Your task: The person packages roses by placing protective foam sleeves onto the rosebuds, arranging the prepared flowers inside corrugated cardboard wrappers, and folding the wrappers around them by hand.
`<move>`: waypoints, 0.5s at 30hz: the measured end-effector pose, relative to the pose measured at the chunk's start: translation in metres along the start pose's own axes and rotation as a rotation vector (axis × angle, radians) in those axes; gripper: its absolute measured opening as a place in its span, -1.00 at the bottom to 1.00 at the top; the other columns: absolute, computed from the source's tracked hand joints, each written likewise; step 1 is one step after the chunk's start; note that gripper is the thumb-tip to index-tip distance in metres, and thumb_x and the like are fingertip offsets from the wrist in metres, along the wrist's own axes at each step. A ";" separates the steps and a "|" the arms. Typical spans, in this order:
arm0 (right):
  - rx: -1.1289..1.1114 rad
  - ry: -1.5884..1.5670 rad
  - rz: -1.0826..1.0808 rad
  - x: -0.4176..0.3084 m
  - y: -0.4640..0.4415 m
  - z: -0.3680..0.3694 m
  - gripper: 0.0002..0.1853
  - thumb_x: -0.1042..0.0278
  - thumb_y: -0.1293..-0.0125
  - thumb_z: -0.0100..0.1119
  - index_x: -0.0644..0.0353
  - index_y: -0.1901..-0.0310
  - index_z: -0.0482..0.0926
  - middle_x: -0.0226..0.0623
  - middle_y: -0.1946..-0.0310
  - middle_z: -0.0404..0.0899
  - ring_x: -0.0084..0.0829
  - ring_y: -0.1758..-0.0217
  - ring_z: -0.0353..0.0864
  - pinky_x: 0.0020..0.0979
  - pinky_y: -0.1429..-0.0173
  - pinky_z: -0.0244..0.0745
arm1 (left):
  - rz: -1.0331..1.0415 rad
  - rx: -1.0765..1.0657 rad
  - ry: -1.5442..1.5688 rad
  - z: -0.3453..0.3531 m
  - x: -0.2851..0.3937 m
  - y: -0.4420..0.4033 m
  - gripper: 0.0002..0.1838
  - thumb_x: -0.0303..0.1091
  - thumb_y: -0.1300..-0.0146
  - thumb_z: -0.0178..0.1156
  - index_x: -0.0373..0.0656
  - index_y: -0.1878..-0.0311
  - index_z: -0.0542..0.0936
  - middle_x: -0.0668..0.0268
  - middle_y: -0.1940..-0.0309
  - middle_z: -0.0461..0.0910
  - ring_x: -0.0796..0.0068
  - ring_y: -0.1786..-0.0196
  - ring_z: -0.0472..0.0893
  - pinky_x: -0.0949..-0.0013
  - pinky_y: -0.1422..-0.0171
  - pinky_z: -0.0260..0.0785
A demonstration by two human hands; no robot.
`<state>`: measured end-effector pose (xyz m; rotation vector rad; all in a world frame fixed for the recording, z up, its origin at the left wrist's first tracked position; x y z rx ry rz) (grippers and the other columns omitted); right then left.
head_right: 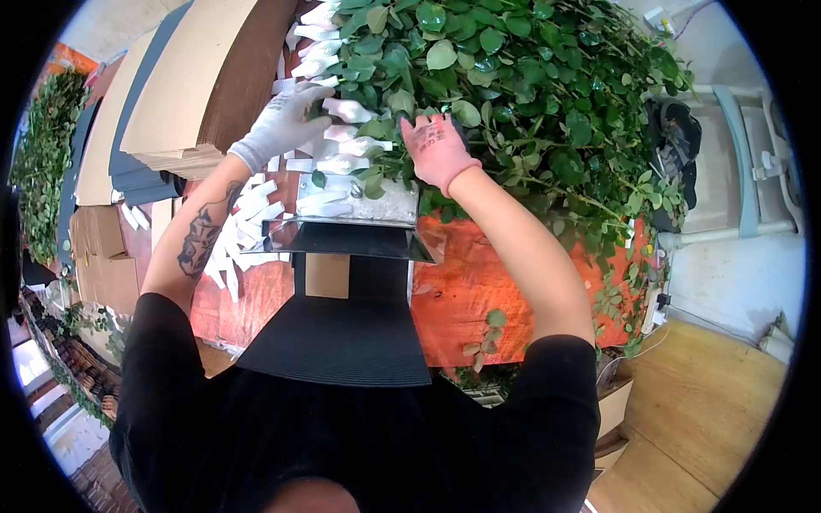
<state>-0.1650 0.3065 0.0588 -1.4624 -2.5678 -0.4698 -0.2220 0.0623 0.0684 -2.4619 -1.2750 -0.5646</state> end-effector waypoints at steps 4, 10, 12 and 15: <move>0.173 -0.178 0.115 0.017 0.008 -0.008 -0.46 0.21 -0.06 0.09 0.16 -0.13 0.40 -0.25 0.13 0.56 -0.27 0.11 0.57 -0.31 0.05 0.47 | 0.015 0.151 0.095 -0.015 0.000 0.023 -0.63 -0.25 -0.14 0.21 -0.22 0.01 0.57 0.16 0.19 0.60 0.27 0.15 0.59 0.30 -0.02 0.41; 0.568 -0.287 0.298 0.053 0.030 -0.045 -0.58 0.21 -0.04 0.24 0.08 0.01 0.52 -0.20 0.08 0.57 -0.21 0.07 0.59 -0.33 -0.02 0.49 | -0.243 -0.108 0.495 -0.029 0.011 0.027 -0.77 -0.30 -0.26 0.15 -0.25 0.14 0.61 0.32 0.34 0.62 0.68 0.31 0.51 0.50 0.15 0.41; 0.635 -0.374 0.359 0.067 0.032 -0.054 -0.55 0.24 -0.04 0.25 0.12 -0.01 0.51 -0.17 0.03 0.55 -0.19 0.04 0.58 -0.31 -0.05 0.49 | -0.129 0.009 0.552 -0.011 0.001 0.016 -0.73 -0.26 -0.23 0.15 -0.24 0.12 0.60 0.27 0.29 0.62 0.54 0.25 0.56 0.42 0.09 0.42; 0.735 -0.369 0.316 0.072 0.032 -0.063 -0.54 0.27 -0.05 0.26 0.15 -0.03 0.50 -0.18 0.01 0.54 -0.18 0.01 0.56 -0.30 -0.07 0.47 | 0.235 0.038 -0.048 -0.002 0.017 -0.005 -0.62 -0.13 -0.14 0.15 -0.17 0.06 0.58 0.19 0.19 0.59 0.12 0.04 0.52 0.22 -0.10 0.35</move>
Point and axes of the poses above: each hand's wrist, its own y-axis away from the middle knuckle, its own z-axis out of the palm, x = y × z, the point moved 2 cm from there along -y, towards the middle knuckle
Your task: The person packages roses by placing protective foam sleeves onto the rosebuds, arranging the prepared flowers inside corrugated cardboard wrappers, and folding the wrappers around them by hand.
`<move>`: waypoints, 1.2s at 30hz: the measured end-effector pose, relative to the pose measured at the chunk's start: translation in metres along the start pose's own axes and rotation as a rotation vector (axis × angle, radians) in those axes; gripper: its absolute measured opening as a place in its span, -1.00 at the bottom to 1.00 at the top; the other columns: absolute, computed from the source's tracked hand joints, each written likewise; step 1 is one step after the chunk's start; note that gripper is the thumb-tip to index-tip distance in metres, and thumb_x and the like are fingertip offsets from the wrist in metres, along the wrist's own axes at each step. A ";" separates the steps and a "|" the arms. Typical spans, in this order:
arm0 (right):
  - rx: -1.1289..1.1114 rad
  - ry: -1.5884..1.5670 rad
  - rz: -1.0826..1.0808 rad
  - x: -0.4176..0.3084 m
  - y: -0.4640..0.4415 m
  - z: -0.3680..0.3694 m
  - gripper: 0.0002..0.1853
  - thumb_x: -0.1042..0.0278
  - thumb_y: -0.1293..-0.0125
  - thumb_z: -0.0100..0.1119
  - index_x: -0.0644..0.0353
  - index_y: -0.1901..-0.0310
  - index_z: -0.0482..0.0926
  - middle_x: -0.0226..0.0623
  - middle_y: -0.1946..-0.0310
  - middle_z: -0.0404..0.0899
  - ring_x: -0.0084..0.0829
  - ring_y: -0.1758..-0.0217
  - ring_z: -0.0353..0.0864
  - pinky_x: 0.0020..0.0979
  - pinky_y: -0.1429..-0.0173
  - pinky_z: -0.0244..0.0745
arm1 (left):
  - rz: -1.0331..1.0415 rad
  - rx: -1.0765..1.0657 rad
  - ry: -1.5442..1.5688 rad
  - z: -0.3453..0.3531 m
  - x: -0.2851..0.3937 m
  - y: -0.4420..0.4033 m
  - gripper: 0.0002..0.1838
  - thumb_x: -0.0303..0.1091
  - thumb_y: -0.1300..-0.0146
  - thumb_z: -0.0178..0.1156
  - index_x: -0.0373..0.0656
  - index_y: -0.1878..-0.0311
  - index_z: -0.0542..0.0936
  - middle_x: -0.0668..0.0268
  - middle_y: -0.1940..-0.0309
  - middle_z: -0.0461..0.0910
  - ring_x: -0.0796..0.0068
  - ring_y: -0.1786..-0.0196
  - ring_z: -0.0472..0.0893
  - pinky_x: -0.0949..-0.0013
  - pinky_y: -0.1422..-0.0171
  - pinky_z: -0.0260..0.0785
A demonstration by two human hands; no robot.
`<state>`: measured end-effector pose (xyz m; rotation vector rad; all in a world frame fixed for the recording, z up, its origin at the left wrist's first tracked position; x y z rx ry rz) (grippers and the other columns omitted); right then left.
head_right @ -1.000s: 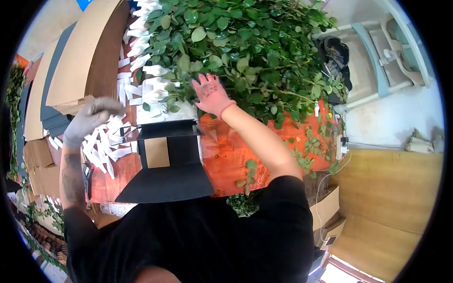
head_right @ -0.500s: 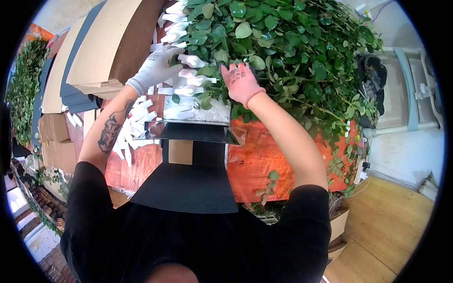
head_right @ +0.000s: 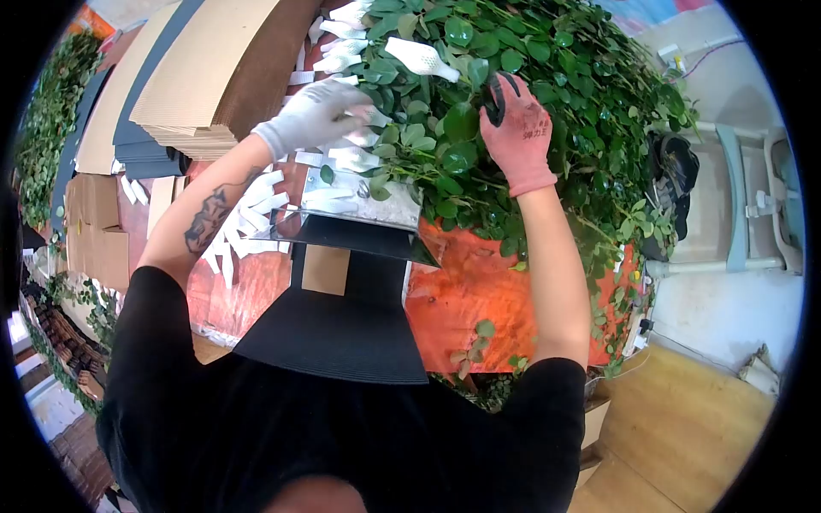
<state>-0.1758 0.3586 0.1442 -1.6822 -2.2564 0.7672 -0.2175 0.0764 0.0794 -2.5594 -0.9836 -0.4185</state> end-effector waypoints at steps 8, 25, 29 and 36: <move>-0.007 -0.067 -0.010 0.006 0.005 -0.021 -0.55 0.35 -0.06 0.24 0.15 -0.05 0.50 -0.17 0.00 0.55 -0.16 -0.01 0.55 -0.27 -0.10 0.46 | -0.213 -0.428 -0.174 0.034 -0.005 -0.022 -0.48 -0.07 -0.04 0.14 -0.10 -0.08 0.51 0.12 0.27 0.57 0.11 0.18 0.56 0.17 0.03 0.40; -0.344 0.129 -0.158 -0.037 0.025 0.044 -0.35 0.10 -0.03 0.19 0.22 -0.17 0.34 -0.07 0.02 0.52 -0.19 -0.06 0.52 -0.29 -0.15 0.41 | -0.452 -0.391 1.646 0.024 -0.016 -0.011 -0.56 -0.14 -0.29 0.15 -0.18 -0.14 0.45 0.25 0.02 0.58 0.43 0.09 0.61 0.40 0.00 0.49; -0.497 0.117 -0.105 -0.022 0.026 0.065 -0.40 0.08 -0.08 0.16 0.15 -0.16 0.37 -0.12 0.04 0.55 -0.23 -0.05 0.55 -0.28 -0.13 0.42 | -0.235 -0.238 1.033 0.023 -0.010 -0.005 -0.37 0.00 -0.20 0.24 -0.23 -0.20 0.39 0.19 -0.02 0.55 0.34 -0.06 0.54 0.39 -0.17 0.38; -0.454 -0.023 -0.080 -0.020 0.024 0.060 -0.60 0.11 -0.14 0.13 0.04 -0.01 0.48 -0.23 0.18 0.61 -0.24 0.08 0.59 -0.26 -0.01 0.45 | -0.411 -0.523 0.450 0.027 -0.009 -0.001 -0.34 -0.19 -0.11 0.30 -0.36 -0.20 0.33 -0.04 0.09 0.54 0.22 0.07 0.57 0.28 -0.06 0.40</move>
Point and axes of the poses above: each hand's wrist, its own y-axis away from the middle knuckle, its own z-axis out of the palm, x = y × z, the point moved 2 cm from there along -y, towards the middle knuckle
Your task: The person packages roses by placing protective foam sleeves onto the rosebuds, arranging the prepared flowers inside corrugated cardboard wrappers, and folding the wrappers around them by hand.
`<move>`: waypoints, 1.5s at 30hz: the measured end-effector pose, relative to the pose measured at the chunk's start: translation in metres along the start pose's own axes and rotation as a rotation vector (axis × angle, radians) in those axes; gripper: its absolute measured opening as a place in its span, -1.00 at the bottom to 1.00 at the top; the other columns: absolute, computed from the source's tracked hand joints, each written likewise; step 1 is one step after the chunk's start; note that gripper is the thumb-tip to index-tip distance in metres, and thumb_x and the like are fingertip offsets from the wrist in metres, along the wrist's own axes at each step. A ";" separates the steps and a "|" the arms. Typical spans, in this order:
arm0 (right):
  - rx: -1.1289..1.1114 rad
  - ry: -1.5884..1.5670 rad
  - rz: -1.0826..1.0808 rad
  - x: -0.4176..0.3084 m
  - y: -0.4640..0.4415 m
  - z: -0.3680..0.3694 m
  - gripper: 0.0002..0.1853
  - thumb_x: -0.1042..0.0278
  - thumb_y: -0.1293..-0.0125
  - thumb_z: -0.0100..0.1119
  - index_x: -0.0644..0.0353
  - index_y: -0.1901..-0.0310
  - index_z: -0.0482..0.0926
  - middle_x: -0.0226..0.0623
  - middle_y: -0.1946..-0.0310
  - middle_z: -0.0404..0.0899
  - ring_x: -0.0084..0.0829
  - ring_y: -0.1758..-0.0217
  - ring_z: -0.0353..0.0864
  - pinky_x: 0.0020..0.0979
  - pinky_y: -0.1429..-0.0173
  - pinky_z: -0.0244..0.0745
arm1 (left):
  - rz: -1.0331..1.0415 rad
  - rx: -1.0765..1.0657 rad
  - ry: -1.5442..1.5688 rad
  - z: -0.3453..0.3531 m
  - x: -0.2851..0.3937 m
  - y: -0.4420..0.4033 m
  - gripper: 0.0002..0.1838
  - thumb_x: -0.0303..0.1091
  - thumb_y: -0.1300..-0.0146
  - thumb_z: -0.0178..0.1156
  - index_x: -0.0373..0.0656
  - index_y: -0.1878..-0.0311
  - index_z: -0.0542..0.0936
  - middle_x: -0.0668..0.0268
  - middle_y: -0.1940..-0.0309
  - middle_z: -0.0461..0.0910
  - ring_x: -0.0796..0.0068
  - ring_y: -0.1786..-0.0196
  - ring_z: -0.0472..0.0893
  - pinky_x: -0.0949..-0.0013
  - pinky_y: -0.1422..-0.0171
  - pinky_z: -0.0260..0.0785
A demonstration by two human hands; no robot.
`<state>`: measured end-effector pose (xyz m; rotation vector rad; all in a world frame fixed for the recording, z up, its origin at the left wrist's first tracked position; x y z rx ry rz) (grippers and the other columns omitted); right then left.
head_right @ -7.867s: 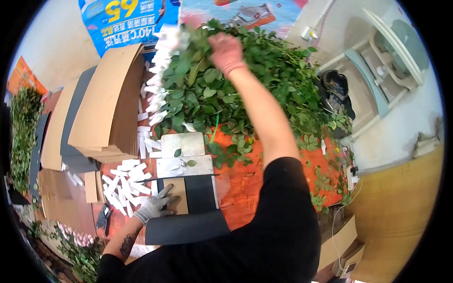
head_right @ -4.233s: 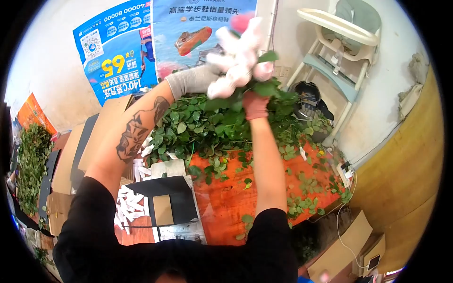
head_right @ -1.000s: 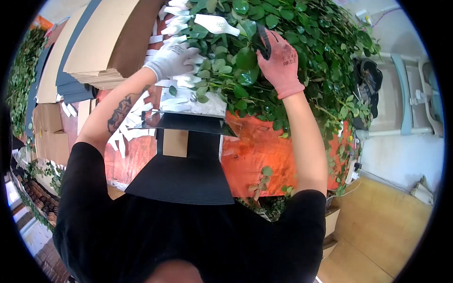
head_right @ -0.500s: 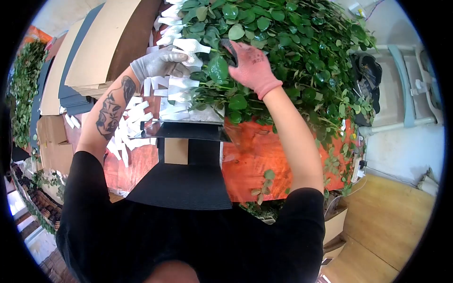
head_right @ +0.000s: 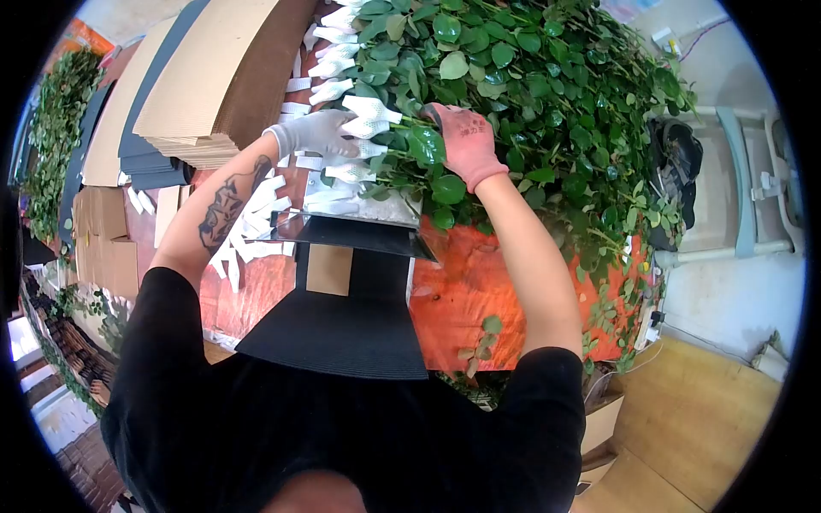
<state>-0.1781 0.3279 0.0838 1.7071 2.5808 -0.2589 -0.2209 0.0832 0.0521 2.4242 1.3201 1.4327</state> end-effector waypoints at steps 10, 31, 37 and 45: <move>-0.081 -0.135 -0.038 0.000 0.009 -0.016 -0.33 0.12 -0.02 0.21 0.23 -0.19 0.35 0.03 -0.21 0.32 -0.08 -0.31 0.27 -0.24 -0.38 0.14 | 0.036 -0.259 1.619 0.012 0.002 -0.003 -0.53 -0.36 -0.30 0.09 -0.38 -0.19 0.26 -0.01 0.03 0.52 0.25 0.13 0.65 0.32 0.04 0.60; 0.224 -0.009 -0.073 0.011 0.027 -0.076 -0.53 0.35 0.01 0.27 0.28 0.01 0.49 -0.07 0.02 0.55 -0.12 -0.05 0.54 -0.23 -0.09 0.46 | 0.358 0.428 -0.144 -0.017 0.052 0.004 -0.46 -0.04 -0.13 0.20 -0.10 -0.14 0.49 0.04 0.09 0.60 0.07 0.05 0.59 0.21 -0.06 0.41; 0.284 -0.207 -0.146 0.034 0.037 -0.077 -0.40 0.42 0.06 0.33 0.27 -0.10 0.43 -0.05 -0.01 0.52 -0.09 -0.12 0.47 -0.27 -0.22 0.35 | 0.124 0.169 -0.339 -0.022 0.065 0.008 -0.51 0.04 -0.09 0.23 -0.12 0.04 0.60 0.12 0.20 0.64 0.12 0.14 0.62 0.22 0.02 0.42; 0.462 -0.467 0.177 0.059 0.041 -0.145 -0.70 0.44 -0.06 0.22 0.27 0.12 0.52 -0.13 0.39 0.58 -0.13 0.29 0.57 -0.29 0.17 0.45 | 0.094 0.036 -0.101 0.003 -0.020 -0.028 -0.55 -0.10 -0.10 0.27 -0.20 0.03 0.58 0.17 0.18 0.64 0.35 0.14 0.59 0.35 -0.02 0.37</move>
Point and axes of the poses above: each hand's wrist, its own y-axis away from the middle knuckle, its own z-axis out of the palm, x = y × z, the point moved 2 cm from there along -y, towards the middle knuckle
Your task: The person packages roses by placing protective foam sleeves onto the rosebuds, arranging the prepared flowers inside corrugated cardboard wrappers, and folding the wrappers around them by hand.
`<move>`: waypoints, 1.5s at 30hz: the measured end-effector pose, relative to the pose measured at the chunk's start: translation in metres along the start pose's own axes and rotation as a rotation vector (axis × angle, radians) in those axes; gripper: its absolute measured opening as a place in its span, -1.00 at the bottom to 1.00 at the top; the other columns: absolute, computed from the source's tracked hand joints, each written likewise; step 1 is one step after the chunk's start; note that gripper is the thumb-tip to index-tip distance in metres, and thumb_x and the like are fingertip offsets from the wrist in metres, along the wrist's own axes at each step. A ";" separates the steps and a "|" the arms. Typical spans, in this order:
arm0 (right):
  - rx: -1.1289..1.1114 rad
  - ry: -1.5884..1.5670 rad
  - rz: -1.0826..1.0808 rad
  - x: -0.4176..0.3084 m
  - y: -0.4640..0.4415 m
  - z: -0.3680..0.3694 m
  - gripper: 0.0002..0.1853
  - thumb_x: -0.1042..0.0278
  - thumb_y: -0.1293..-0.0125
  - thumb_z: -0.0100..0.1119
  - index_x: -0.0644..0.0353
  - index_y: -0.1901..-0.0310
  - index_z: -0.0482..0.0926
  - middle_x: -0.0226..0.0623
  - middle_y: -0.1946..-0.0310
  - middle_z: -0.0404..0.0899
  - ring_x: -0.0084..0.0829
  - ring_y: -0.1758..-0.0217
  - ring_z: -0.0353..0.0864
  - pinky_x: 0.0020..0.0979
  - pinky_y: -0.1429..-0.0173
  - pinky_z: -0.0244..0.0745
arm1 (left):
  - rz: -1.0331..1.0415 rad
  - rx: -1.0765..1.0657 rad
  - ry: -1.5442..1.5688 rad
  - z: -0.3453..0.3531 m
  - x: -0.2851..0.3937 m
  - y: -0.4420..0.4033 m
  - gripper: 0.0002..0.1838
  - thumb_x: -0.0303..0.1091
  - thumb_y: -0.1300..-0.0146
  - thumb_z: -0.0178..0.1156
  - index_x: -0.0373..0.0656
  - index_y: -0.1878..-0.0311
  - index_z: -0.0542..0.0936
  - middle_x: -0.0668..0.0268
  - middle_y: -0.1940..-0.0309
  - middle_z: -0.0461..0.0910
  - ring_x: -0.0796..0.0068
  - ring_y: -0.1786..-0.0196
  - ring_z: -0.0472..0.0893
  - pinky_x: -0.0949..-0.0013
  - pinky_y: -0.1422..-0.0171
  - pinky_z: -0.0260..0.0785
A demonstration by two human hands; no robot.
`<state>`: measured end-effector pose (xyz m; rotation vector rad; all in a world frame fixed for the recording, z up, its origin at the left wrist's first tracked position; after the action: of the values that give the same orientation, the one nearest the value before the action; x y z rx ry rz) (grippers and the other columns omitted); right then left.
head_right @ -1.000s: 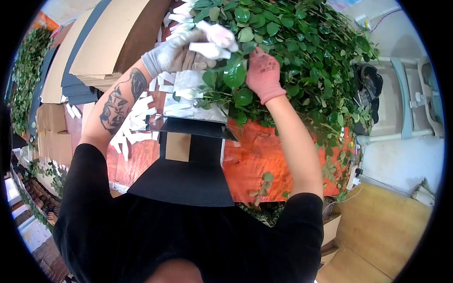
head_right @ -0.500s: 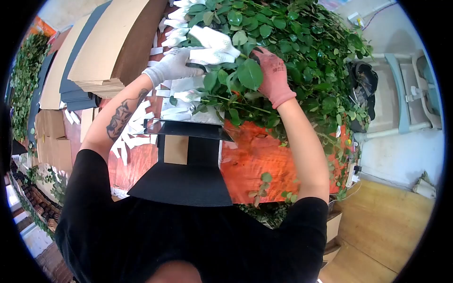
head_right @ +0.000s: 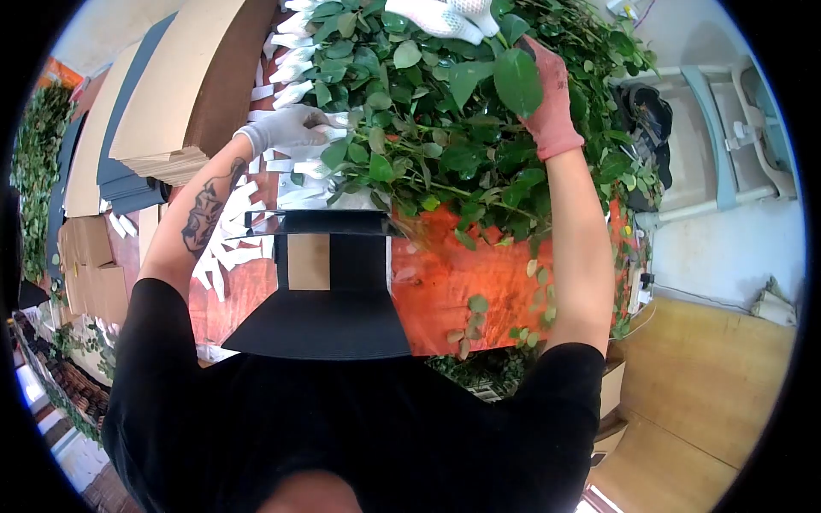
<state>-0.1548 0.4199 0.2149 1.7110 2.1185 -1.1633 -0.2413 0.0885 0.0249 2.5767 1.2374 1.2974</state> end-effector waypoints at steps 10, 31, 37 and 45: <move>-0.044 0.276 -0.359 0.009 0.004 0.015 -0.64 0.52 -0.13 0.13 0.36 0.00 0.48 -0.21 0.37 0.56 -0.49 0.34 0.51 -0.51 0.17 0.44 | -0.049 -0.142 1.057 0.005 0.019 0.020 -0.43 -0.15 -0.22 0.23 -0.21 -0.22 0.32 0.26 -0.01 0.52 0.44 0.03 0.56 0.34 -0.03 0.47; -0.210 0.402 -0.269 -0.002 0.024 0.063 -0.52 0.42 0.10 0.33 0.22 0.04 0.50 -0.09 0.05 0.56 -0.11 -0.05 0.53 -0.27 -0.13 0.44 | -0.127 -0.015 -0.447 0.012 0.042 -0.048 -0.57 -0.04 -0.10 0.10 -0.10 0.07 0.62 0.04 0.19 0.63 0.07 0.10 0.62 0.16 -0.01 0.44; -0.208 0.437 -0.293 0.004 0.023 0.074 -0.55 0.35 -0.05 0.25 0.17 -0.04 0.49 -0.11 0.00 0.55 -0.13 -0.07 0.52 -0.25 -0.14 0.42 | -0.064 0.009 -0.571 -0.006 0.065 -0.040 -0.52 0.02 0.00 0.13 -0.12 0.12 0.64 0.04 0.20 0.64 0.07 0.12 0.63 0.18 -0.01 0.45; -0.290 0.400 -0.241 -0.001 0.017 0.085 -0.61 0.34 -0.09 0.21 0.20 0.01 0.49 -0.08 0.07 0.55 -0.09 0.00 0.53 -0.24 -0.08 0.44 | -0.063 -0.034 -0.333 -0.011 0.052 -0.038 -0.45 0.09 0.04 0.18 -0.17 0.12 0.66 0.07 0.12 0.64 0.14 0.08 0.62 0.24 -0.04 0.41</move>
<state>-0.1665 0.3634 0.1502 1.6950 2.6319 -0.5459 -0.2553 0.1449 0.0546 2.5671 1.2086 0.8241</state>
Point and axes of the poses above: each hand's wrist, its own y-axis away from the middle knuckle, its own z-axis out of the palm, x = y × z, the point moved 2 cm from there along -y, towards the middle knuckle
